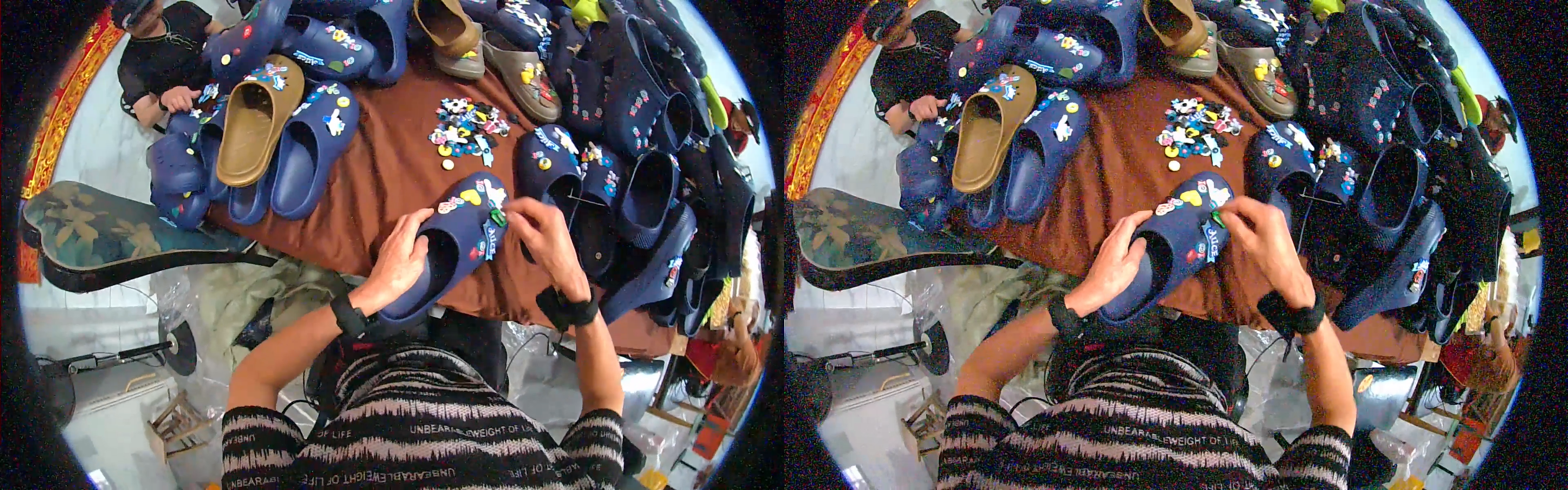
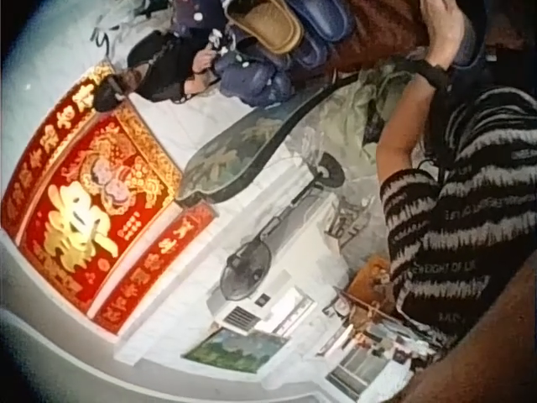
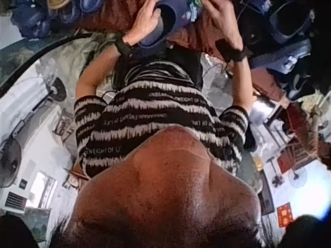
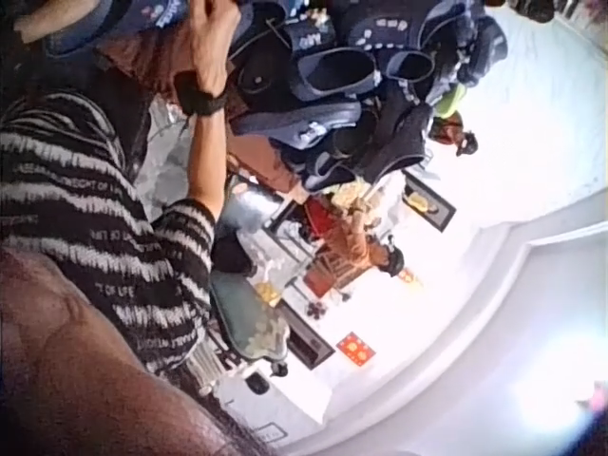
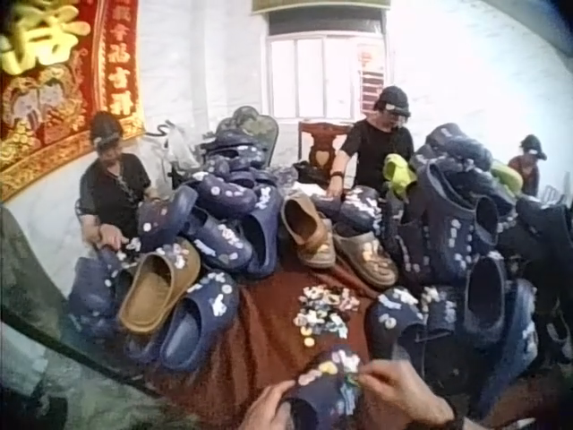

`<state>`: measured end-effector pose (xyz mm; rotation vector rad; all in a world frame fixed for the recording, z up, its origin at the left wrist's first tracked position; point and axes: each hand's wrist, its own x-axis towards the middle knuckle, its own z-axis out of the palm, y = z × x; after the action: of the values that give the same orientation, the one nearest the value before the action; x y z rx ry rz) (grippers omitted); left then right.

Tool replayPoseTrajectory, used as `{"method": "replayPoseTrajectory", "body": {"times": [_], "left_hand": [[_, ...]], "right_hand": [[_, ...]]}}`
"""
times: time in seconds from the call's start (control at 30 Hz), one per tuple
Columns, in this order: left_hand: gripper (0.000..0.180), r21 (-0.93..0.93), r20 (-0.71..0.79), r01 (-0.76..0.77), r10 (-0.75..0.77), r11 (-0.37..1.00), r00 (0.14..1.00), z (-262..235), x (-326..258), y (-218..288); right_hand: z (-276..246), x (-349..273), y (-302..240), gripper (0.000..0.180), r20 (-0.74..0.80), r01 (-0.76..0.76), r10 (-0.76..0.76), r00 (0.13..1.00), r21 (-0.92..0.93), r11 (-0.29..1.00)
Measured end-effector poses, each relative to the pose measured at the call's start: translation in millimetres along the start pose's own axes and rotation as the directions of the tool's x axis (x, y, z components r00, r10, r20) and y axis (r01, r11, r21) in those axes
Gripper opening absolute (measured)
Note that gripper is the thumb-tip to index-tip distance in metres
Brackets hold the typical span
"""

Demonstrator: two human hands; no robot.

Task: Decorating rubber clogs with various pins and charms by pushing them into the holes on the shoe's surface.

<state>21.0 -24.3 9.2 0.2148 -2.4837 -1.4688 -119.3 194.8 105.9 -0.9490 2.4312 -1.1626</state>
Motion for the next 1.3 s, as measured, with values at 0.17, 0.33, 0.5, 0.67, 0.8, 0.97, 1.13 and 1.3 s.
{"method": "replayPoseTrajectory", "body": {"times": [0.17,0.33,0.5,0.67,0.8,0.97,1.13,1.3], "left_hand": [[0.047,0.029,0.188,0.045,-0.05,0.999,0.981,-7,11,0],[0.049,0.026,0.14,0.025,-0.029,0.999,0.99,-11,10,-4],[0.05,-0.046,0.126,0.093,-0.087,0.995,0.988,-17,10,-5],[0.052,-0.051,-0.03,0.101,-0.103,0.994,0.994,-53,16,-7],[0.052,0.004,-0.207,0.02,-0.018,1.0,0.978,-100,43,-27],[0.052,0.423,-0.305,0.021,0.12,0.906,0.945,-123,80,-62],[0.059,0.618,-0.233,-0.061,0.257,0.784,0.938,-110,85,-70],[0.059,0.66,-0.246,-0.128,0.373,0.741,0.895,-96,74,-36]], "right_hand": [[10,-64,24,0.022,-0.127,-0.137,0.163,0.978,0.195,0.971],[23,-95,36,0.022,-0.219,-0.254,0.307,0.926,0.239,0.937],[22,-111,42,0.022,-0.311,-0.179,0.251,0.917,0.242,0.954],[3,-126,37,0.021,-0.33,-0.291,0.353,0.875,0.224,0.93],[-4,-134,35,0.017,-0.454,-0.219,0.328,0.828,0.278,0.935],[-34,-147,23,0.01,-0.8,-0.161,0.285,0.528,0.236,0.958],[-73,-194,59,0.02,-0.952,-0.235,0.22,0.211,0.169,0.957],[-92,-197,91,0.039,-0.705,-0.064,0.587,0.399,0.617,0.784]]}}
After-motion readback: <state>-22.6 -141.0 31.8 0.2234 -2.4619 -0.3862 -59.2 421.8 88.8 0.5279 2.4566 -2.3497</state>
